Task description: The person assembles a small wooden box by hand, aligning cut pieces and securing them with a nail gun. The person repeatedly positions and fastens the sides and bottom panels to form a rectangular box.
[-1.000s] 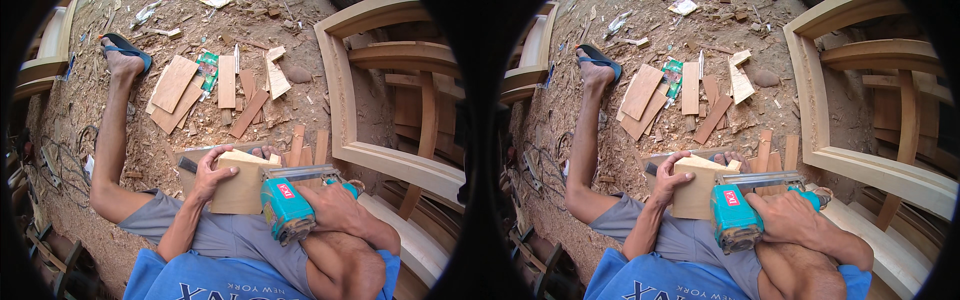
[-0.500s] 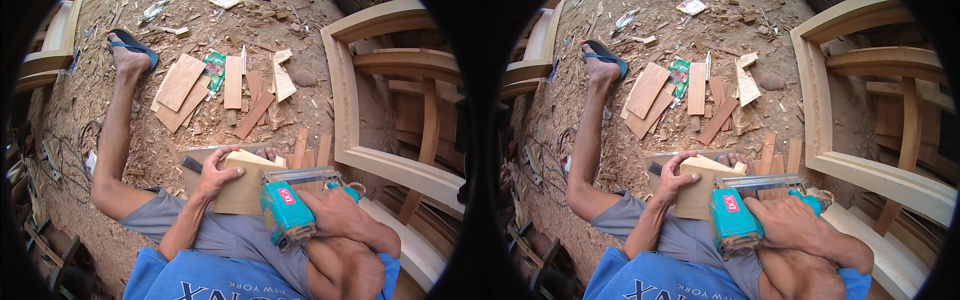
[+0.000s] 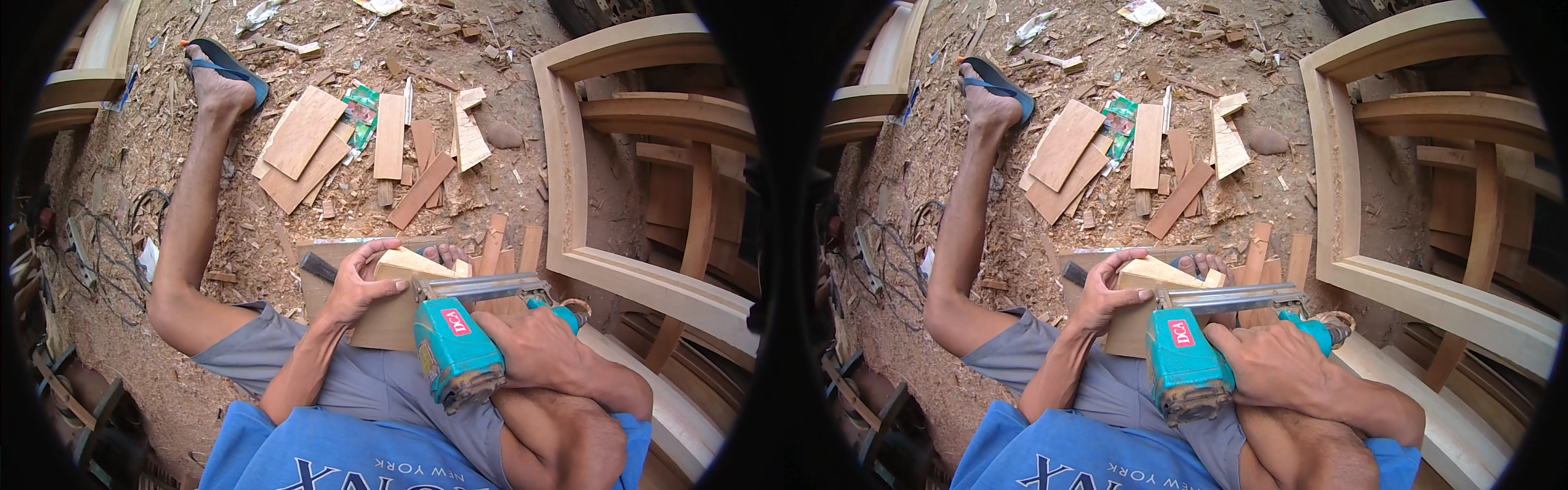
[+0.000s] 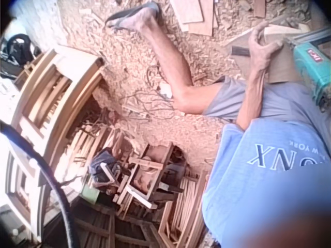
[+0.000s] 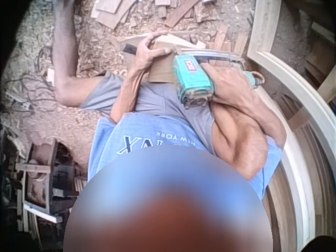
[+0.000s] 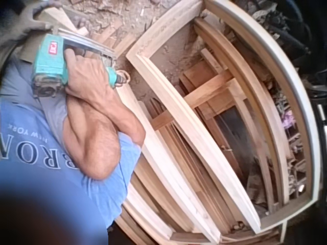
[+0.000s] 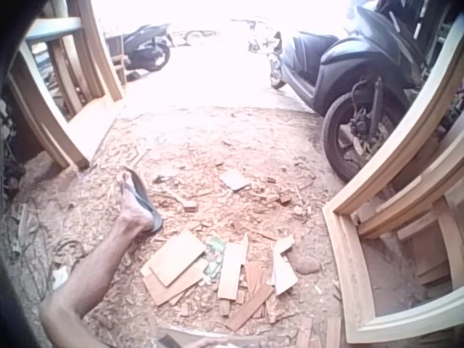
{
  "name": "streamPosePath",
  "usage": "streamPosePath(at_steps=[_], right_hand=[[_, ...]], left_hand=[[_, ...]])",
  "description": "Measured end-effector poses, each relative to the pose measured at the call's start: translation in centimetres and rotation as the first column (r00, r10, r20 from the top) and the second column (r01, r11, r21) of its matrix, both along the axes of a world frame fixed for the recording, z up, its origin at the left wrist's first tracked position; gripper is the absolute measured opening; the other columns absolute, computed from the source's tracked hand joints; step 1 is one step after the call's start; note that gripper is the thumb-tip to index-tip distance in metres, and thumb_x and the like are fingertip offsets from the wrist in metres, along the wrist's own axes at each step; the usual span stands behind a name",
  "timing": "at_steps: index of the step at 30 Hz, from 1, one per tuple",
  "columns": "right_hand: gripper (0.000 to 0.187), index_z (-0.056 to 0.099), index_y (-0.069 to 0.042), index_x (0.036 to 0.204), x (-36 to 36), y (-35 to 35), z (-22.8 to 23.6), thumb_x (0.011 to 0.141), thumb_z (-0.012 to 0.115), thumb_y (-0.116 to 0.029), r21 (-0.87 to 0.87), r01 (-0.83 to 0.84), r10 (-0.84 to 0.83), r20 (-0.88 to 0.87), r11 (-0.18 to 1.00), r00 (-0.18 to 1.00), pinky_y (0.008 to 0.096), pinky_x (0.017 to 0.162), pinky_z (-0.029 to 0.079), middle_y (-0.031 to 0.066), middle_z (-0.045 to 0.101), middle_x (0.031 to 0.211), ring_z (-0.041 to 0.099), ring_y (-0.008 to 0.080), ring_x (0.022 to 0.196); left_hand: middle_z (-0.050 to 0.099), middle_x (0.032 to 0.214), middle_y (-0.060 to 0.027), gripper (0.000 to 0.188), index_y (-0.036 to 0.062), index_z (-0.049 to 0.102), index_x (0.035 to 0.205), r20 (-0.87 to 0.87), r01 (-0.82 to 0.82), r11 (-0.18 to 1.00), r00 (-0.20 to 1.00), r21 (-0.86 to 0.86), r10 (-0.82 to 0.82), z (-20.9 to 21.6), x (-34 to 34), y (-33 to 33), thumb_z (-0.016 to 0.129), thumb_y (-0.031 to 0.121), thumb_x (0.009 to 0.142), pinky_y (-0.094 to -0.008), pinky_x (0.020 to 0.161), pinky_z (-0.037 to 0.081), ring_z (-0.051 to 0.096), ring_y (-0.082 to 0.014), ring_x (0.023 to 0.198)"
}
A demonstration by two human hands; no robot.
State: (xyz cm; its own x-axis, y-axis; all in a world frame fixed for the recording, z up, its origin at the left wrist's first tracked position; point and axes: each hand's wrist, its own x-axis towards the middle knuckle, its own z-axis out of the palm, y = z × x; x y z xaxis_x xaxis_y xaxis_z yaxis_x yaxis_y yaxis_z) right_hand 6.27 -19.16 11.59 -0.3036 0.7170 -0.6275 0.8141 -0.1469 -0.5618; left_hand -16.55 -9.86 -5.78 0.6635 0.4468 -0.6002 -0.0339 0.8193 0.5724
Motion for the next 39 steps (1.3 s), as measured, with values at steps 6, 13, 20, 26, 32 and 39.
streamPosePath(at_steps=[6, 13, 20, 26, 32, 39], right_hand=[[0.041, 0.051, -0.006, 0.110, 0.9, -0.7, 0.6, 0.082, 0.069, -0.029, -0.083, 0.061, -0.065, -0.038, 0.995, 0.997, 0.0485, 0.058, 0.051, 0.0177, 0.068, 0.075, 0.067, 0.0384, 0.069], [0.046, 0.053, -0.008, 0.116, 2.1, -3.3, 1.9, 0.080, 0.071, -0.030, -0.129, 0.180, -0.185, -0.030, 0.975, 0.982, 0.0484, 0.059, 0.051, 0.0174, 0.069, 0.079, 0.068, 0.0383, 0.071], [0.050, 0.053, -0.009, 0.120, 3.3, -3.7, -0.3, 0.078, 0.072, -0.030, -0.099, 0.147, -0.144, 0.032, 0.984, 0.989, 0.0483, 0.060, 0.052, 0.0170, 0.071, 0.083, 0.068, 0.0380, 0.072], [0.052, 0.053, -0.009, 0.121, 2.9, -3.0, -0.8, 0.077, 0.072, -0.029, -0.049, 0.062, -0.061, 0.017, 0.997, 0.998, 0.0483, 0.059, 0.052, 0.0167, 0.071, 0.083, 0.068, 0.0376, 0.072], [0.047, 0.051, -0.006, 0.117, 2.5, -2.7, -1.0, 0.079, 0.069, -0.027, -0.126, -0.034, 0.041, 0.059, 0.992, 0.997, 0.0487, 0.058, 0.052, 0.0166, 0.069, 0.076, 0.068, 0.0380, 0.069], [0.042, 0.052, -0.006, 0.114, 2.1, -2.6, -0.9, 0.082, 0.068, -0.028, -0.029, 0.019, -0.017, 0.043, 0.999, 0.999, 0.0484, 0.056, 0.051, 0.0161, 0.068, 0.074, 0.067, 0.0372, 0.064]], left_hand=[[0.060, 0.121, -0.0105, 0.069, -0.0021, 0.049, 0.133, -0.023, -0.006, 1.000, 1.000, 0.019, 0.006, -0.1, -0.2, 0.2, 0.083, -0.002, 0.072, -0.0318, 0.098, 0.050, 0.060, -0.0174, 0.112], [0.061, 0.115, -0.0066, 0.061, 0.0043, 0.058, 0.125, -0.126, 0.104, 0.987, 0.988, 0.120, -0.089, -0.6, -1.8, 1.4, 0.086, 0.014, 0.072, -0.0316, 0.096, 0.047, 0.058, -0.0165, 0.108], [0.063, 0.113, -0.0056, 0.050, 0.0081, 0.069, 0.116, -0.323, 0.563, 0.755, 0.822, 0.338, -0.469, 0.0, -2.1, 4.7, 0.084, 0.030, 0.074, -0.0346, 0.099, 0.045, 0.059, -0.0193, 0.109], [0.065, 0.120, -0.0122, 0.060, 0.0083, 0.065, 0.125, -0.476, 0.791, 0.437, 0.609, 0.429, -0.634, 1.3, -0.8, 7.0, 0.081, 0.038, 0.075, -0.0377, 0.101, 0.045, 0.060, -0.0256, 0.113], [0.068, 0.116, -0.0180, 0.064, 0.0086, 0.064, 0.127, -0.533, 0.869, 0.138, 0.409, 0.476, -0.741, 2.1, 2.7, 8.3, 0.077, 0.043, 0.076, -0.0411, 0.095, 0.050, 0.066, -0.0334, 0.106], [0.067, 0.121, -0.0205, 0.059, 0.0102, 0.060, 0.135, -0.421, 0.802, 0.144, 0.446, 0.580, -0.790, 1.5, 3.8, 7.4, 0.071, 0.030, 0.081, -0.0412, 0.097, 0.049, 0.065, -0.0339, 0.108]])
